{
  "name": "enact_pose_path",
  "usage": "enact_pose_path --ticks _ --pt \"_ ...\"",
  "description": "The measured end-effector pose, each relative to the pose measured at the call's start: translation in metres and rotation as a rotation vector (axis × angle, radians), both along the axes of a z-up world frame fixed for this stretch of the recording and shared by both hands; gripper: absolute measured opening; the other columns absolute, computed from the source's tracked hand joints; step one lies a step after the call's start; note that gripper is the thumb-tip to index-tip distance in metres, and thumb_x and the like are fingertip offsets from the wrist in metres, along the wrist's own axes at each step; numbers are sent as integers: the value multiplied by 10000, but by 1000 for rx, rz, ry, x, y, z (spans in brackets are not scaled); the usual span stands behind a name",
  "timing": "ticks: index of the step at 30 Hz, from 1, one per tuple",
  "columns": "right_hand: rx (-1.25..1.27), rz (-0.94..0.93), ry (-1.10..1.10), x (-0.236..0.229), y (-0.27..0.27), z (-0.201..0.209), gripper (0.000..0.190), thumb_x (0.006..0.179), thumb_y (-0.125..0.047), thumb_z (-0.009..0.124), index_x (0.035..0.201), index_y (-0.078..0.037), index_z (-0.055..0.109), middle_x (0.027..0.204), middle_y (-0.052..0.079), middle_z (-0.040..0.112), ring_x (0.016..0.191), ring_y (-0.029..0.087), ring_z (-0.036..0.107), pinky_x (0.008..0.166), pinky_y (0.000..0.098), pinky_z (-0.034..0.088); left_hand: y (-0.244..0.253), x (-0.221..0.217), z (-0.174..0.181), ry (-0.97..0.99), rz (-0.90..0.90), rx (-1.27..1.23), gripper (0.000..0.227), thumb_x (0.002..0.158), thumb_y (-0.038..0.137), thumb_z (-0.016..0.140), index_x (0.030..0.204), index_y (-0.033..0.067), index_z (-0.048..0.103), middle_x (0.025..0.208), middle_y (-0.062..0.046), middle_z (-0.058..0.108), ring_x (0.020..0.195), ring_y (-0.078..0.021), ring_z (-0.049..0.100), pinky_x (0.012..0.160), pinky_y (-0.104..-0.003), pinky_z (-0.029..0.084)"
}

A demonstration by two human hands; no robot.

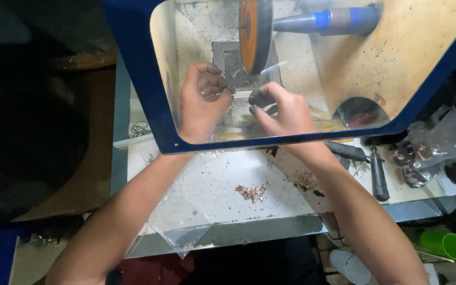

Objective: The person uses a rotary polishing machine to smooth small metal parts. They hold each part with pliers and press it against the spinning wheel, then place the finished pieces on the workbench.

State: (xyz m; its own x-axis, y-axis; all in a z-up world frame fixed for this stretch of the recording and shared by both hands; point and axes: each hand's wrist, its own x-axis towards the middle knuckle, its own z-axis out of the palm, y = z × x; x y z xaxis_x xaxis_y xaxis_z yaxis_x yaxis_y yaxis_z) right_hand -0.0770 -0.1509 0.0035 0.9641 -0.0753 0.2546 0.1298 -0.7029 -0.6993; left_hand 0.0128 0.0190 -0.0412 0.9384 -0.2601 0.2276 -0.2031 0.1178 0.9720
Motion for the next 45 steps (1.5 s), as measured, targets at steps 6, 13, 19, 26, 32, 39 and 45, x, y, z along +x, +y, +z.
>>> enact_pose_path --ticks 6,13,19,26,32,39,45 --pt "-611 161 -27 -51 -17 5 127 934 -62 644 1058 -86 634 1106 120 624 1200 338 614 872 425 574 -1 6 0 8 -6 66 406 818 -53 670 1161 128 550 926 -73 633 884 -178 700 805 -347 644" --pt "-546 105 -71 -154 -75 14 470 822 -163 780 1237 14 649 1258 174 706 1173 331 662 1118 485 514 3 -7 18 -133 6 103 256 827 -29 632 1014 112 529 935 -40 632 883 -152 654 803 -263 571" --pt "-407 -265 -459 -203 -119 -33 186 1070 117 776 1190 250 726 1123 355 741 998 410 734 845 445 574 5 -10 18 -230 -82 187 246 806 -61 648 936 109 529 871 -33 617 822 -169 655 746 -279 607" --pt "-797 -123 -271 -185 -98 -22 352 914 -98 804 1233 16 707 1262 171 689 1172 330 627 1078 448 509 4 -11 15 -274 -164 245 243 824 -58 647 933 113 512 862 -49 604 809 -184 618 758 -309 563" --pt "-1025 -229 77 -170 -76 -20 356 915 -405 694 1201 -199 742 1243 13 721 1213 269 614 944 417 503 3 -12 10 -238 -156 272 217 846 -30 674 938 112 539 883 -48 656 847 -182 679 803 -296 611" --pt "-797 -105 -277 -171 -76 -16 332 855 -130 720 1166 -16 703 1165 171 604 1056 364 635 998 531 522 4 -15 18 -129 -156 299 203 833 -9 670 900 138 548 873 -23 659 837 -160 665 798 -293 598" --pt "-699 -116 -5 -175 -68 6 456 866 -113 703 1278 22 563 1221 226 623 1059 394 694 835 556 655 6 -13 23 -14 -185 285 174 824 36 670 899 138 551 879 -36 637 783 -159 634 729 -282 570"
